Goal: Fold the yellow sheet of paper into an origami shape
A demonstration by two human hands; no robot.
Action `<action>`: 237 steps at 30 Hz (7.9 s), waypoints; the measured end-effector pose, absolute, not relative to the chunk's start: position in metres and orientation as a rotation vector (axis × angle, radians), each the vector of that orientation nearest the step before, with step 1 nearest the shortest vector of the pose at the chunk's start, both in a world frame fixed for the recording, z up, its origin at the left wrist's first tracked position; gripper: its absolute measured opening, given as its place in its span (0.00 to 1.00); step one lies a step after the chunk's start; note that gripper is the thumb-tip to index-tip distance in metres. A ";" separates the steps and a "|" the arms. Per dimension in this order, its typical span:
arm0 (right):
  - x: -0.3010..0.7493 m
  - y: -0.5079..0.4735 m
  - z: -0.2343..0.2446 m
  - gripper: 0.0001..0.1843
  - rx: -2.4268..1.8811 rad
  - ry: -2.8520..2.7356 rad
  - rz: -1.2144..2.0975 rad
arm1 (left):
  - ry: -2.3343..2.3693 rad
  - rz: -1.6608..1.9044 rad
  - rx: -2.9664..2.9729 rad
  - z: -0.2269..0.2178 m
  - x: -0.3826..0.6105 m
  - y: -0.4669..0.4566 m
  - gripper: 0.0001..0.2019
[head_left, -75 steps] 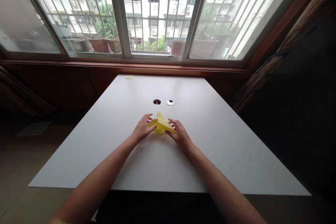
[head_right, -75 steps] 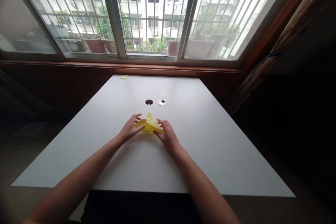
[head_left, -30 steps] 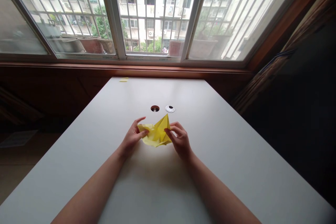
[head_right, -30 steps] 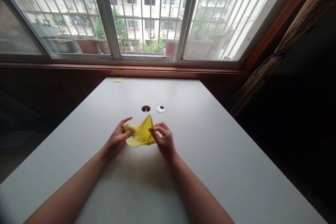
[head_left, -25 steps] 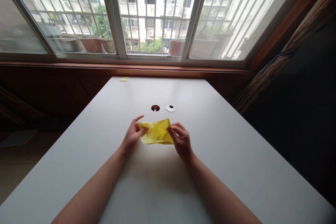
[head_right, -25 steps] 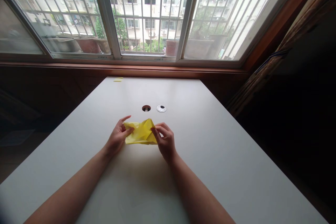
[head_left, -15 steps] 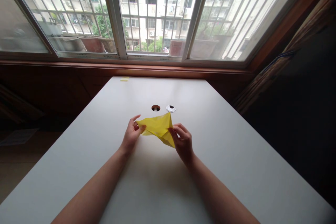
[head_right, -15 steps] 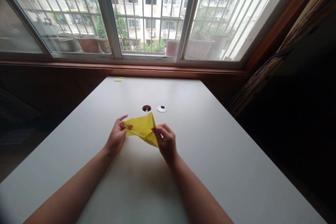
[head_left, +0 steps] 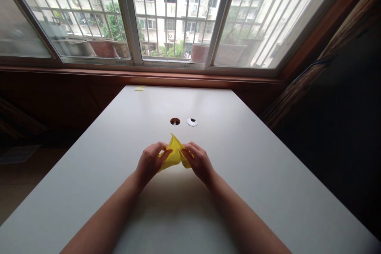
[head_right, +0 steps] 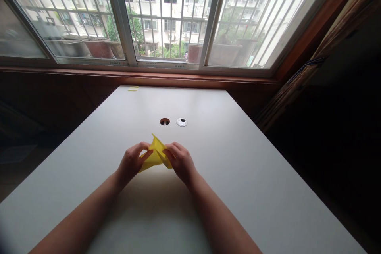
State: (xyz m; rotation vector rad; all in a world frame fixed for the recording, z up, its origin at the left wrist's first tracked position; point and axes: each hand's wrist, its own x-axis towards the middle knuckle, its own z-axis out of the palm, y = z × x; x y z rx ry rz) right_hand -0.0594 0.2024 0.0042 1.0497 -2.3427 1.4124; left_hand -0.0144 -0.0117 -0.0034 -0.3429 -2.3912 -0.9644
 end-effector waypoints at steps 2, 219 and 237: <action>-0.058 0.200 0.001 0.12 0.970 -2.353 1.441 | -2.386 -0.986 -0.280 -0.004 -0.012 -0.010 0.07; -0.063 0.337 -0.033 0.23 0.629 -2.783 0.491 | -2.814 -0.315 -0.255 -0.011 0.039 -0.047 0.17; -0.059 0.341 -0.029 0.23 0.637 -2.782 0.527 | -2.837 -0.216 0.025 -0.018 0.043 -0.070 0.24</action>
